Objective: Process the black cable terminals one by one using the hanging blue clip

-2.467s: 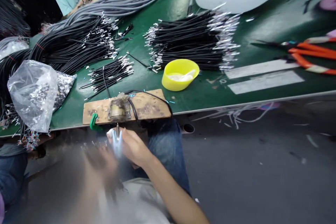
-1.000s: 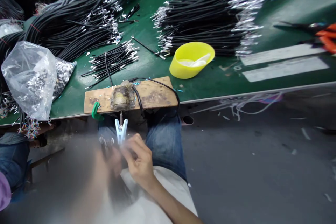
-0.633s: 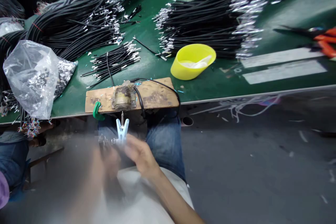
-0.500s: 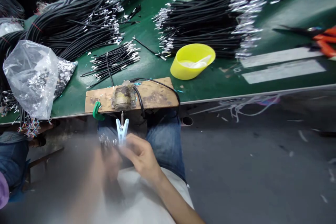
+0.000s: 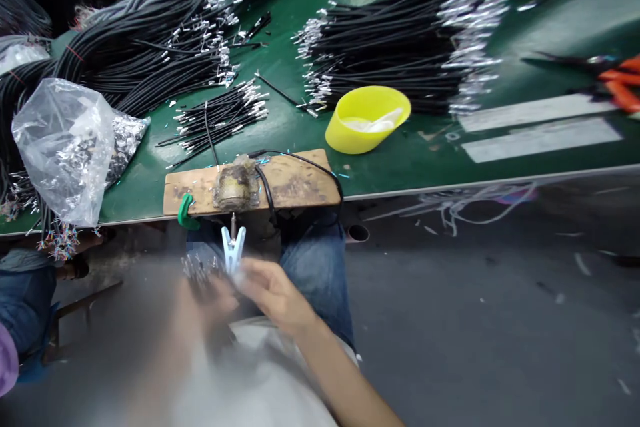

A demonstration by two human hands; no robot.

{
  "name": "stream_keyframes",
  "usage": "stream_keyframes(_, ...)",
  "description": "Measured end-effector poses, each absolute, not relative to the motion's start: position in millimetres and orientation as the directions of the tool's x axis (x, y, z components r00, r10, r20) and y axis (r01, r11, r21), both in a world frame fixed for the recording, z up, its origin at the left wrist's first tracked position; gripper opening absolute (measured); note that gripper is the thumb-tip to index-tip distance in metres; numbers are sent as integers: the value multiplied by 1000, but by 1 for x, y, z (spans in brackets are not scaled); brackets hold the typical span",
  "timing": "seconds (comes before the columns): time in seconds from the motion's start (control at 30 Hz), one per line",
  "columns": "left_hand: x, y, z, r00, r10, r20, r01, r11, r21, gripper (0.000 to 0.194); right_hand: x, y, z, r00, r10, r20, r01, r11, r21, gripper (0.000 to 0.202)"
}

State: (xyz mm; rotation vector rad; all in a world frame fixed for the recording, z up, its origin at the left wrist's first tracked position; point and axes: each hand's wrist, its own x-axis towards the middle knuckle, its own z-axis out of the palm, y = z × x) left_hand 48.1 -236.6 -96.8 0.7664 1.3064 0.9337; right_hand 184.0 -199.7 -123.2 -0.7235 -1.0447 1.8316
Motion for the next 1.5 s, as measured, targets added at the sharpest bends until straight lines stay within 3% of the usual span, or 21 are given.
stream_keyframes(0.07, 48, -234, -96, -5, 908, -419, -109, 416, 903, 23, 189, -191, -124, -629, 743, -227, -377, -548, -747, 42)
stream_keyframes(0.13, 48, -232, -95, -31, 916, -399, -83, 395, 915, 19, 193, -183, -125, -658, 677, -330, -311, -643, -700, 43)
stream_keyframes(0.33, 46, -240, -82, -84, 945, -316, -15, 316, 949, 12, 185, -166, -111, -470, 833, -292, -437, -507, -743, 45)
stream_keyframes(0.5, 50, -236, -79, -162, 957, -240, -1, 243, 970, 16, 167, -166, -101, -425, 864, -270, -605, -493, -626, 41)
stream_keyframes(0.77, 59, -227, -82, -189, 953, -237, -17, 238, 971, 24, 162, -172, -111, -494, 800, -341, -681, -600, -421, 42)
stream_keyframes(0.9, 56, -232, -83, -200, 938, -284, -17, 286, 958, 18, 170, -177, -131, -477, 802, -361, -657, -598, -459, 43)
stream_keyframes(1.1, 51, -241, -85, -190, 910, -368, 2, 375, 927, 13, 189, -198, -145, -258, 922, -288, -475, -381, -794, 31)
stream_keyframes(1.2, 50, -245, -91, -159, 887, -435, 8, 441, 897, 16, 191, -207, -136, -100, 994, -54, -285, -81, -955, 20)
stream_keyframes(1.33, 50, -253, -101, -155, 841, -518, 18, 527, 850, 9, 185, -214, -120, -157, 943, 293, 88, 309, -947, 3)
stream_keyframes(1.4, 50, -257, -103, -170, 824, -541, 18, 551, 834, 12, 182, -215, -115, -263, 912, 314, 166, 364, -917, 6)
stream_keyframes(1.5, 51, -259, -104, -136, 813, -567, 4, 572, 820, 19, 177, -216, -114, -290, 915, 282, 145, 333, -932, 11)
